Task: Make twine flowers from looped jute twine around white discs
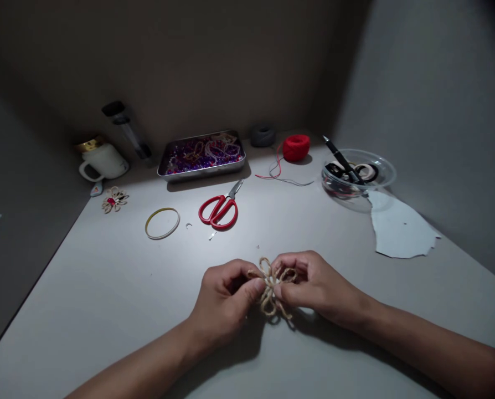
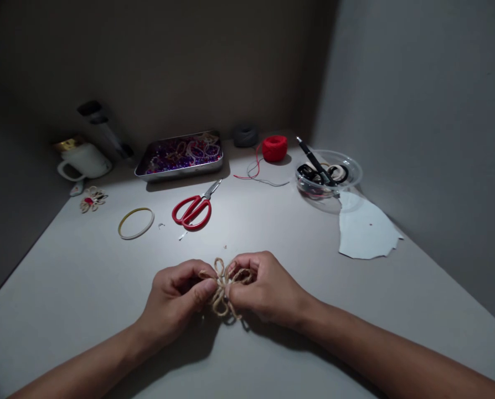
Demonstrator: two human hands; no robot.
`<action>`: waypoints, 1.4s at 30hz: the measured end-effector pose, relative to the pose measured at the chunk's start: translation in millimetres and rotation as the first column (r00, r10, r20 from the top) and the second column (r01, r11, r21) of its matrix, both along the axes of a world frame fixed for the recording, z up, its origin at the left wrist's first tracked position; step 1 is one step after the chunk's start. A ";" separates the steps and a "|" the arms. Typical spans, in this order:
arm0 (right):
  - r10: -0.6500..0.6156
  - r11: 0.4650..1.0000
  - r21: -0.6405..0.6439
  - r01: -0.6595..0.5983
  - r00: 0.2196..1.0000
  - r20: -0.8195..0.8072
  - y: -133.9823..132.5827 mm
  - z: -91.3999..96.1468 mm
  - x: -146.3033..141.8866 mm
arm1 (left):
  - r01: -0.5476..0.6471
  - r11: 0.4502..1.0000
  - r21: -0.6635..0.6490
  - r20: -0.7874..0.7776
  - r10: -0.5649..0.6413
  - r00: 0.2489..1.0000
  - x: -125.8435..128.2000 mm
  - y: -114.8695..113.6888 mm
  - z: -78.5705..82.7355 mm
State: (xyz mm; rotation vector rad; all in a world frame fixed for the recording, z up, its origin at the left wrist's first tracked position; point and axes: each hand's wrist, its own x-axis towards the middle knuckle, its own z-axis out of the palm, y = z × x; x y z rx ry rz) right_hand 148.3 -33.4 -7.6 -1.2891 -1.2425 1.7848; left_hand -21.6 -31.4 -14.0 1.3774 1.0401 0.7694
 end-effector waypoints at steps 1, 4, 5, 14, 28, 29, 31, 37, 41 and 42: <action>-0.004 1.000 0.004 0.004 1.000 0.005 -0.5 0.6 0.2 | 0.016 0.998 -0.059 0.025 -0.015 1.000 -0.4 0.7 0.3; -0.007 1.000 -0.002 0.007 1.000 -0.007 -1.5 0.4 0.8 | 0.093 0.977 -0.192 0.114 -0.072 0.991 -3.5 3.8 -0.7; -0.007 1.000 -0.006 0.007 1.000 -0.016 -1.7 -0.2 0.8 | 0.117 0.969 -0.217 0.145 -0.087 0.986 -4.6 4.9 -1.0; -0.023 0.999 0.046 0.019 0.994 0.104 -2.0 -2.6 -4.9 | 0.079 0.967 -0.242 0.076 -0.062 0.995 2.0 4.8 3.4; 0.058 0.996 0.070 -0.053 0.996 -0.074 -3.3 -6.6 -1.6 | 0.037 0.989 -0.142 -0.035 -0.042 0.998 4.2 2.8 -0.4; 0.050 0.996 0.073 -0.045 0.997 -0.061 -3.3 -7.0 -2.1 | 0.036 0.989 -0.144 -0.035 -0.041 0.999 4.8 2.6 -0.3; 0.029 0.996 0.082 -0.028 1.000 -0.012 -3.8 -8.2 -3.7 | 0.034 0.987 -0.157 -0.037 -0.040 0.999 5.8 2.0 -0.4; 0.001 0.994 0.106 -0.010 0.997 0.083 -5.4 -9.0 -7.2 | 0.064 0.989 -0.136 -0.012 -0.066 0.998 4.2 1.2 0.5; -0.006 0.994 0.111 -0.007 0.993 0.119 -5.0 -6.4 -6.5 | 0.072 0.983 -0.167 -0.032 -0.079 0.996 3.6 2.5 0.8; -0.005 0.993 0.115 -0.008 0.994 0.111 -4.7 -5.8 -5.8 | 0.055 0.985 -0.166 -0.052 -0.065 0.997 3.7 2.7 0.6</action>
